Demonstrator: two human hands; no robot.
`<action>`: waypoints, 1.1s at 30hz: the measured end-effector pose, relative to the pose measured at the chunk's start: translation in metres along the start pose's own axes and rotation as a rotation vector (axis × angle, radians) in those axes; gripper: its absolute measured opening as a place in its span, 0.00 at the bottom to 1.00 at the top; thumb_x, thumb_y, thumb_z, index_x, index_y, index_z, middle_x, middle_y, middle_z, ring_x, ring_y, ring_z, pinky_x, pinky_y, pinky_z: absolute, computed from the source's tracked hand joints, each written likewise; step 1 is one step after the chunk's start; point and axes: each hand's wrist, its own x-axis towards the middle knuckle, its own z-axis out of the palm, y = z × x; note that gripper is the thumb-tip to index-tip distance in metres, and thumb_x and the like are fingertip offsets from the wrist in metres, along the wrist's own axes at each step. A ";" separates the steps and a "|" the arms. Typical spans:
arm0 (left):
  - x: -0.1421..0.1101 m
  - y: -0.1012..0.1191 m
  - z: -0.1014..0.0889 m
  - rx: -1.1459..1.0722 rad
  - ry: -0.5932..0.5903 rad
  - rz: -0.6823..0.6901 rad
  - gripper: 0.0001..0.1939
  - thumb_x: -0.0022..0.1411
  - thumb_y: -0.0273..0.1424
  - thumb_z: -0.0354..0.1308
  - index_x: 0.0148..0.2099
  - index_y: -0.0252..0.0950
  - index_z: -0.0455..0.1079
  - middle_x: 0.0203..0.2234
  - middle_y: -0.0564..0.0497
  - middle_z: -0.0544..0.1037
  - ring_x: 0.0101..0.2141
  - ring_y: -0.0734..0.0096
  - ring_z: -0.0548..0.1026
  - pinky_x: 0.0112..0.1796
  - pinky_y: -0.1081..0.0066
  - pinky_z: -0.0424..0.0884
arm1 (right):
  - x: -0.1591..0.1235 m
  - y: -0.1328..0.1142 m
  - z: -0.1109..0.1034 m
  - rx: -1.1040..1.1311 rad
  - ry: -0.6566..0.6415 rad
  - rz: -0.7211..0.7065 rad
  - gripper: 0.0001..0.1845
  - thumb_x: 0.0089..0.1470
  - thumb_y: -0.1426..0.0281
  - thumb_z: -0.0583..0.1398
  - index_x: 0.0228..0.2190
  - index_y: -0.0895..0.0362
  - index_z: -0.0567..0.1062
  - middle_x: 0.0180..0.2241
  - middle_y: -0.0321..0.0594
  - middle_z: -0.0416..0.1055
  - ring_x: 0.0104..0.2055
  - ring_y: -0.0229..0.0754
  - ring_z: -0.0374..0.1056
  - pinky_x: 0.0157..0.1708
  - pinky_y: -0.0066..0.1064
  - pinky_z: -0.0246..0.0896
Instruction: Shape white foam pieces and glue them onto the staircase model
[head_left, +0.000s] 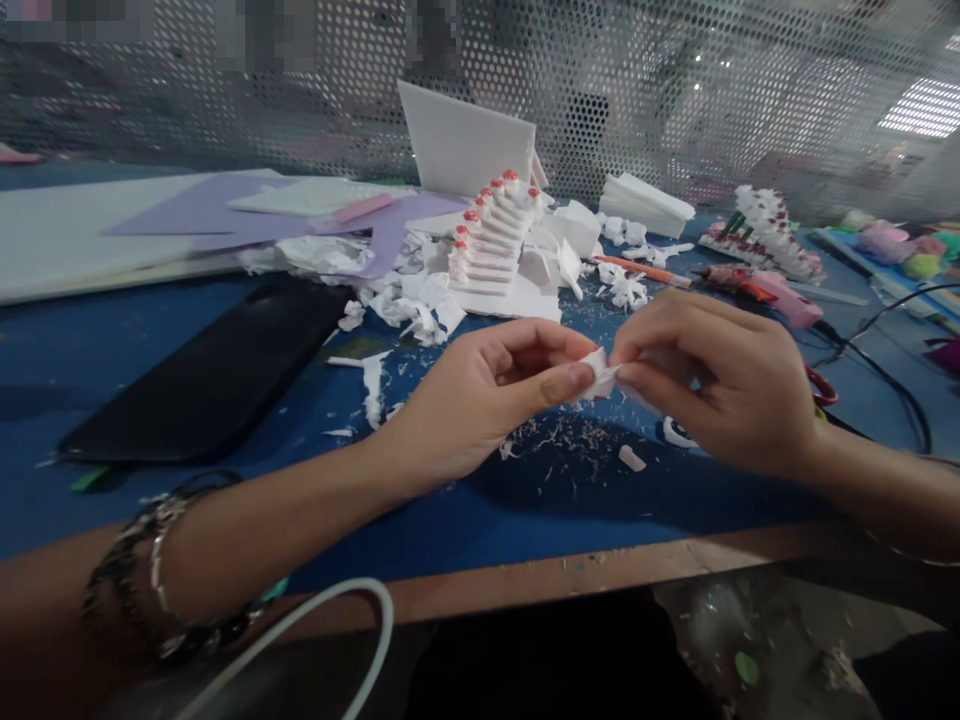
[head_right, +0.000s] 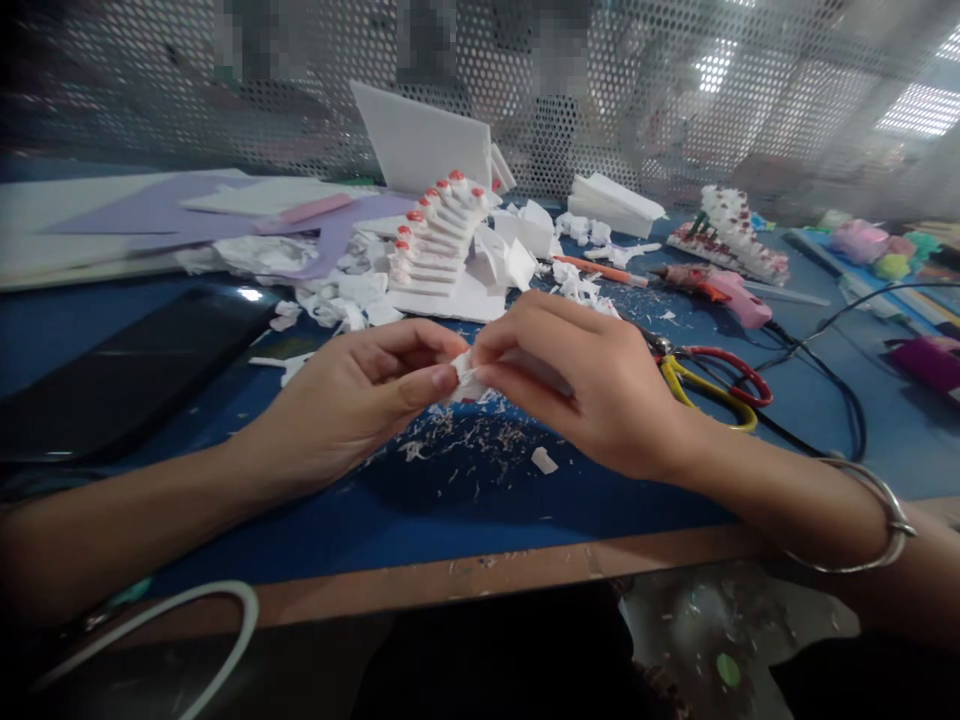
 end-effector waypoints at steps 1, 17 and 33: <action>0.000 -0.001 0.000 -0.027 -0.010 0.003 0.06 0.52 0.32 0.60 0.33 0.37 0.72 0.27 0.55 0.75 0.28 0.78 0.71 0.30 0.80 0.66 | 0.000 0.000 0.001 0.024 -0.005 0.019 0.02 0.52 0.73 0.56 0.29 0.60 0.68 0.27 0.35 0.67 0.29 0.30 0.62 0.30 0.23 0.59; 0.000 -0.002 0.002 -0.082 -0.067 0.049 0.06 0.55 0.29 0.58 0.38 0.37 0.68 0.25 0.57 0.73 0.27 0.81 0.70 0.29 0.83 0.65 | -0.001 -0.004 0.006 0.121 0.052 0.124 0.04 0.48 0.72 0.60 0.26 0.60 0.68 0.24 0.31 0.66 0.24 0.27 0.59 0.26 0.20 0.54; -0.003 0.005 0.005 0.154 0.005 0.136 0.03 0.55 0.28 0.57 0.33 0.36 0.72 0.26 0.56 0.75 0.28 0.80 0.71 0.30 0.83 0.66 | -0.001 -0.002 0.007 0.061 0.062 0.039 0.04 0.51 0.75 0.57 0.25 0.60 0.67 0.23 0.33 0.67 0.26 0.28 0.62 0.27 0.21 0.58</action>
